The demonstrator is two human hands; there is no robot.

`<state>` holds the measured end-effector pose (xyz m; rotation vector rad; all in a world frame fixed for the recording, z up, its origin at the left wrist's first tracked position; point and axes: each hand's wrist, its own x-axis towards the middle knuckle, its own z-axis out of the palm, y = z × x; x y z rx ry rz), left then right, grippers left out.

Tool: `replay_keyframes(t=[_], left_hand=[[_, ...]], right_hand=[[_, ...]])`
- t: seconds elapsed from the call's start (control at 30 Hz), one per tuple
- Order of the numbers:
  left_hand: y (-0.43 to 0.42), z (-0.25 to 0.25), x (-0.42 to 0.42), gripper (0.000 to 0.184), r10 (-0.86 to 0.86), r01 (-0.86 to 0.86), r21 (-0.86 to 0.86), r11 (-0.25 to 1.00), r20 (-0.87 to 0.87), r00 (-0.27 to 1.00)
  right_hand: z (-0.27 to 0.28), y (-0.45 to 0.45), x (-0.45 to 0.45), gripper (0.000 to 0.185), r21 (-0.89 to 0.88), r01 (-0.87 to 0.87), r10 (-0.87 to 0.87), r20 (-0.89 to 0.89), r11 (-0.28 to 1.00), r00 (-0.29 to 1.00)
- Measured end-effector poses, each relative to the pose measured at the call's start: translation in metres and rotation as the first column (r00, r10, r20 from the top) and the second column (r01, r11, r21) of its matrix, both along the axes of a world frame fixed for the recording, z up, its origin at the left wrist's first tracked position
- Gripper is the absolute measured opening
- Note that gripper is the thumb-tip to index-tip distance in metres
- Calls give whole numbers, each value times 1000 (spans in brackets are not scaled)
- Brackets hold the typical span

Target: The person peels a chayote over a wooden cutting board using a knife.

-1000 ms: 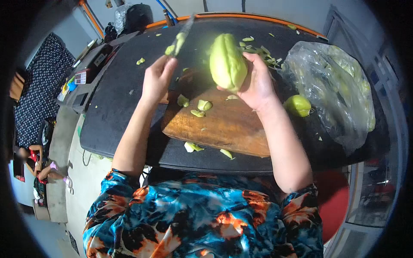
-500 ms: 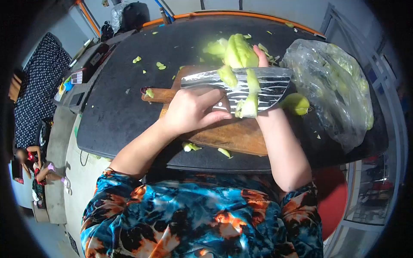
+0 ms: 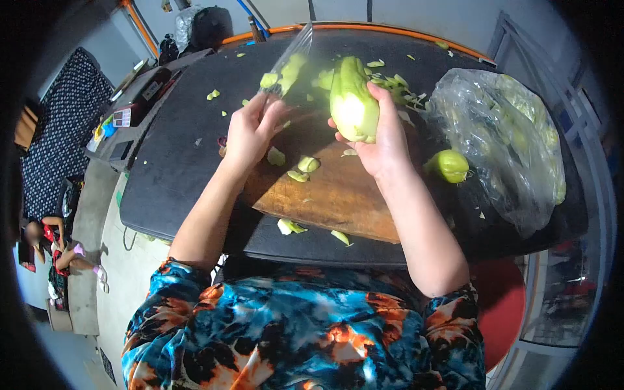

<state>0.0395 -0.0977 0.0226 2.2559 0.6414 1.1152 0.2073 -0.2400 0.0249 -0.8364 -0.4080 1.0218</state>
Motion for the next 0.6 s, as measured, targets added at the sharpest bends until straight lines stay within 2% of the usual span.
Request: replay_keyframes(t=[0.07, 0.1, 0.17, 0.2, 0.23, 0.3, 0.33, 0.47, 0.57, 0.6], left_hand=[[-5, -1, 0, 31, -74, 74, 4, 997, -51, 996], [-14, -2, -1, 31, -112, 113, -2, 994, -79, 991], [-33, 5, -1, 32, -242, 259, 89, 962, -168, 956], [-41, 6, -1, 30, -314, 340, 162, 926, -166, 935], [-48, 7, 0, 27, -383, 414, 235, 879, -169, 908], [-57, 8, 2, 36, -399, 439, 341, 831, -184, 898], [-61, 9, 2, 37, -380, 429, 350, 833, -201, 903], [-60, 6, 1, 37, -348, 415, 366, 833, -238, 907], [-56, 0, 7, 40, -338, 390, 414, 823, -195, 921], [-53, -1, 9, 39, -298, 343, 444, 828, -171, 939]], right_hand=[[-4, 3, 5, 50, -10, -21, 20, -19, 1000, 1000], [-6, 5, 5, 49, 5, 27, -27, -49, 1000, 998], [-8, 8, 5, 48, 28, 123, -119, -102, 992, 988], [-9, 6, 7, 48, 85, 85, -74, -120, 993, 990], [-16, 10, 10, 49, 172, 112, -122, 51, 979, 991], [-16, 10, 26, 46, 229, -50, 72, -90, 972, 993], [-17, 10, 27, 43, 276, -96, 118, -63, 956, 991], [-18, 13, 25, 43, 303, -111, 145, -93, 947, 985], [-24, 14, 30, 43, 300, -144, 194, -143, 943, 971], [-23, 14, 24, 43, 248, -72, 122, -191, 966, 974]])
